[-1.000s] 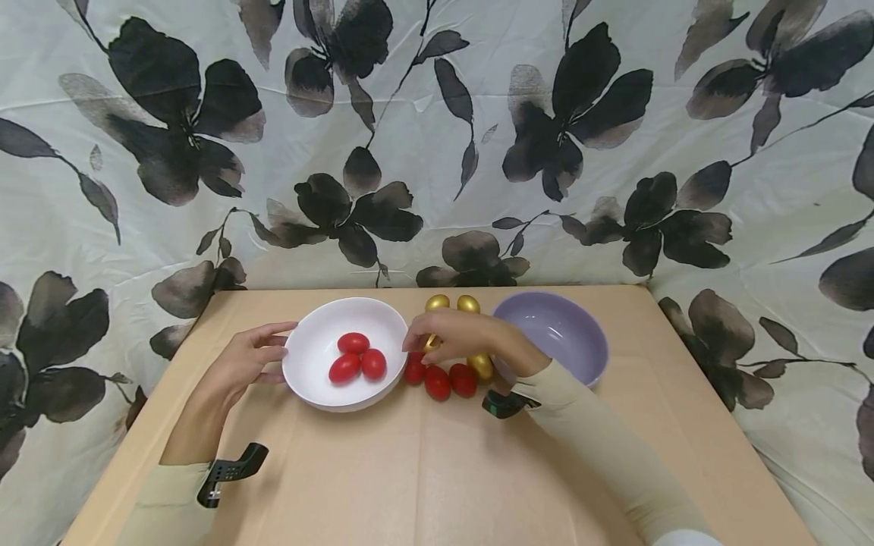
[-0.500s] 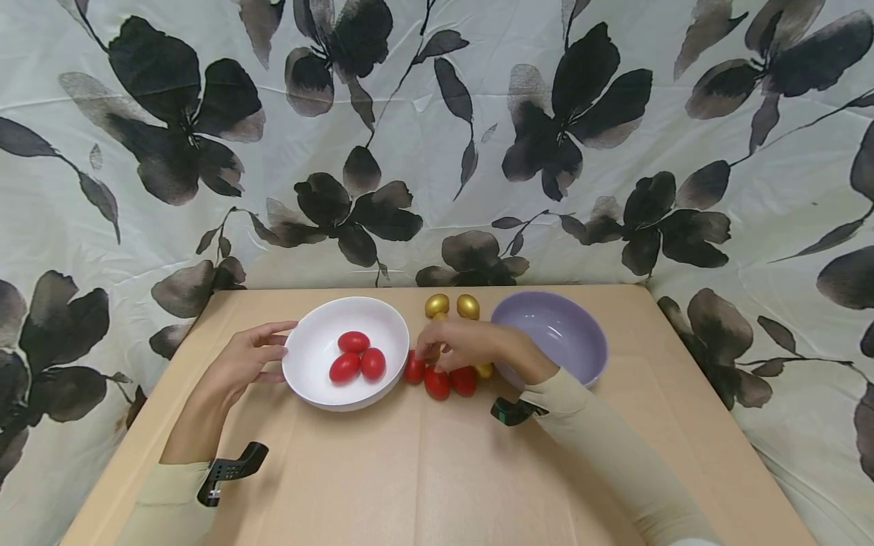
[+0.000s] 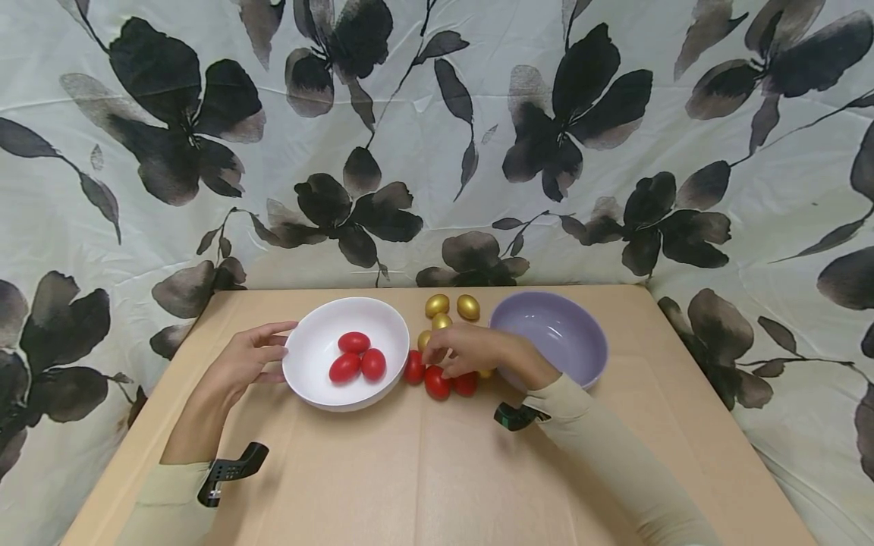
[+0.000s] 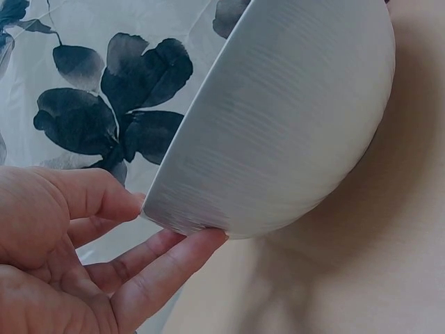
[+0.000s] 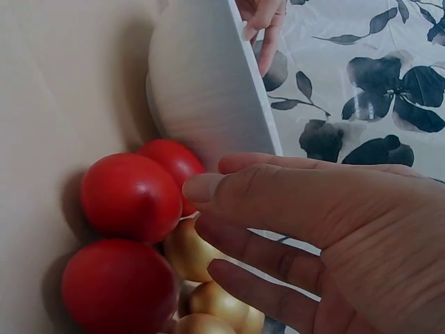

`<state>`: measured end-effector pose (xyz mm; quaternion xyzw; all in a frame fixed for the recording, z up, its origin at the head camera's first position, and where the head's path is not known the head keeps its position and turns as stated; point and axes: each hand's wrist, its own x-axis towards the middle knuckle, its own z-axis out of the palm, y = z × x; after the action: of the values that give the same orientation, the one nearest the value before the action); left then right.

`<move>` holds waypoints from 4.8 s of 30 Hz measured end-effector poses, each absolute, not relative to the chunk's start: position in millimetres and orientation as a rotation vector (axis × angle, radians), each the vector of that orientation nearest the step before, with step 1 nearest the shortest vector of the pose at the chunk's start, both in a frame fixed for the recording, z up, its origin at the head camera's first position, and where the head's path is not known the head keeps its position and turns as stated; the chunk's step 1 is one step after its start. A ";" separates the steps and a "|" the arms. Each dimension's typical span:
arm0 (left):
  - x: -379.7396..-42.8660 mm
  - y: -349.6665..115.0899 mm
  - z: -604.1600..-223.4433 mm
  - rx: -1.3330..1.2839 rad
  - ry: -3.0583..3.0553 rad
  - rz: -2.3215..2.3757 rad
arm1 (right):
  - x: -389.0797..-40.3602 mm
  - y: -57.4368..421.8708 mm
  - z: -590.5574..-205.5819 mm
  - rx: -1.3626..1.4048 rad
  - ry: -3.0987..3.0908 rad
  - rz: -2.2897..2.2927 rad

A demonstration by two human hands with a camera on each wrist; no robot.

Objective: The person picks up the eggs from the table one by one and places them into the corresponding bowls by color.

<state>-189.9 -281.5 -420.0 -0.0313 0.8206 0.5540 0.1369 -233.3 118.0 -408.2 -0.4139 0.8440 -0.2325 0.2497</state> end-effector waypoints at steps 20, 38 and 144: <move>-191.2 -281.2 -420.0 -0.113 2.368 1.606 | -231.0 114.8 -419.3 -1.122 2.273 -0.664; -190.8 -279.8 -417.2 -0.114 2.359 1.610 | -224.1 108.1 -418.9 -1.230 2.284 -0.542; -188.1 -278.9 -419.5 -0.164 2.367 1.586 | -245.4 100.3 -375.0 -1.259 2.236 -0.724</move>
<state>-188.1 -278.9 -419.5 -0.0570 0.8208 0.5500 0.1433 -245.4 100.3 -375.0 -0.4588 0.8151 -0.2639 0.2355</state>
